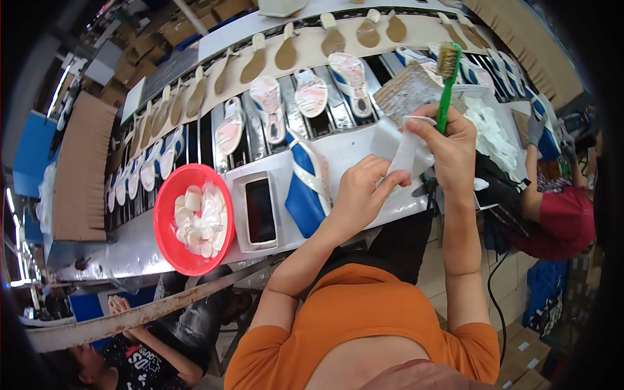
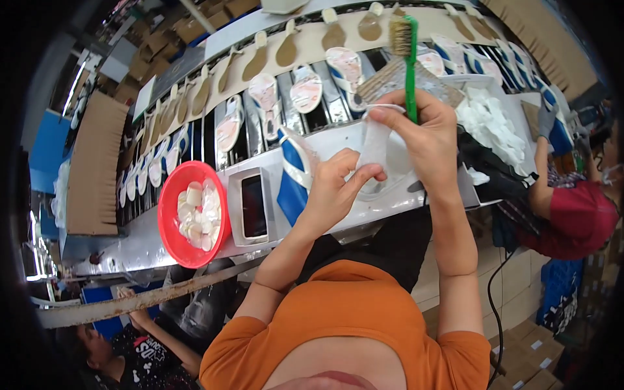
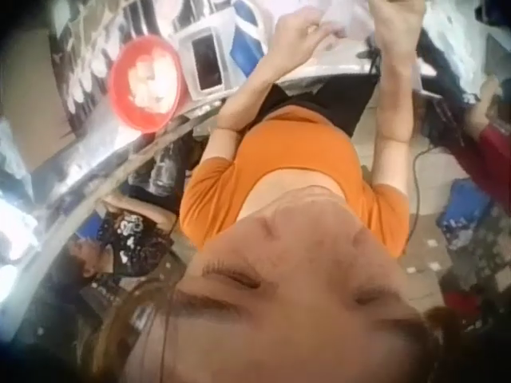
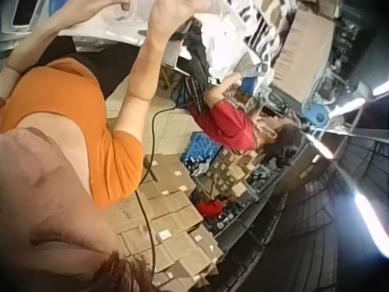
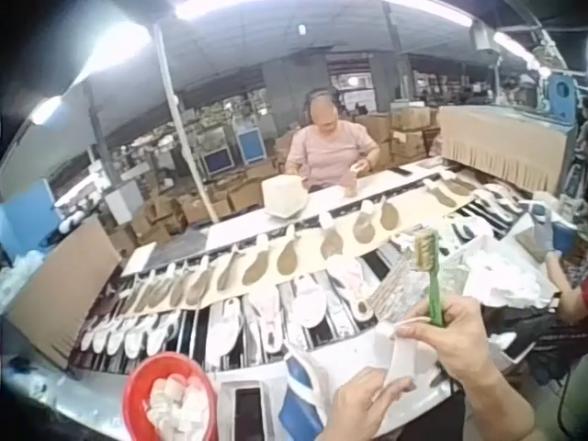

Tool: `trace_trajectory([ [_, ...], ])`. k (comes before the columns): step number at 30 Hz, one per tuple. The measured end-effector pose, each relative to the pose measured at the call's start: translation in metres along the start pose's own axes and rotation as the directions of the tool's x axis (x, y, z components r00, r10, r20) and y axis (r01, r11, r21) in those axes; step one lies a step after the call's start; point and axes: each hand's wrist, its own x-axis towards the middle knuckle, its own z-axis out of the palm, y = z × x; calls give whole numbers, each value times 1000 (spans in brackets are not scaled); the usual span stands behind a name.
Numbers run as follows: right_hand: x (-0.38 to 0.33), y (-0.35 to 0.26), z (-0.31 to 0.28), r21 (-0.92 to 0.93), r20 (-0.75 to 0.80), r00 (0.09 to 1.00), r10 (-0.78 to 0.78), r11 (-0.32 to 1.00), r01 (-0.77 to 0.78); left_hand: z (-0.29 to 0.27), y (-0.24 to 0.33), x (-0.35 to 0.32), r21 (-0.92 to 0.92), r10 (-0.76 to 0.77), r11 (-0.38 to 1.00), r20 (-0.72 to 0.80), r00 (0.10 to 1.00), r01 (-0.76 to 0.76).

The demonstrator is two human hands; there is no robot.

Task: Applying adhesive or cleaning liquid to the soles of shoes on an assembly line conveyor belt.

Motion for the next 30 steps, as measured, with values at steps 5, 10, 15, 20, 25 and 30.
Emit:
trace_trajectory([
  [5, 0, 17, 12, -90, 63, 997, -48, 994, 54, -13, -21, -44, -138, -66, 988, -12, 998, 64],
  [10, -22, 11, 17, -88, 170, 985, -25, 995, 40, -47, -95, -68, 259, -238, 852, -582, 778, 454],
  [15, -63, 21, 29, -31, 390, 899, 198, 979, -202, -53, -139, -70, 170, -563, 697, -474, 678, 697],
  [20, -78, 67, 49, -111, 356, 907, 224, 974, -197, -41, -164, -78, -280, -551, 832, -315, 772, 480],
  [25, -67, 76, 57, -193, 285, 938, 199, 970, -147, -16, -125, -82, -708, -483, 697, -345, 805, 115],
  [30, -62, 79, 62, -328, 247, 962, -115, 924, 195, -14, -107, -81, -718, -425, 691, -313, 849, 82],
])
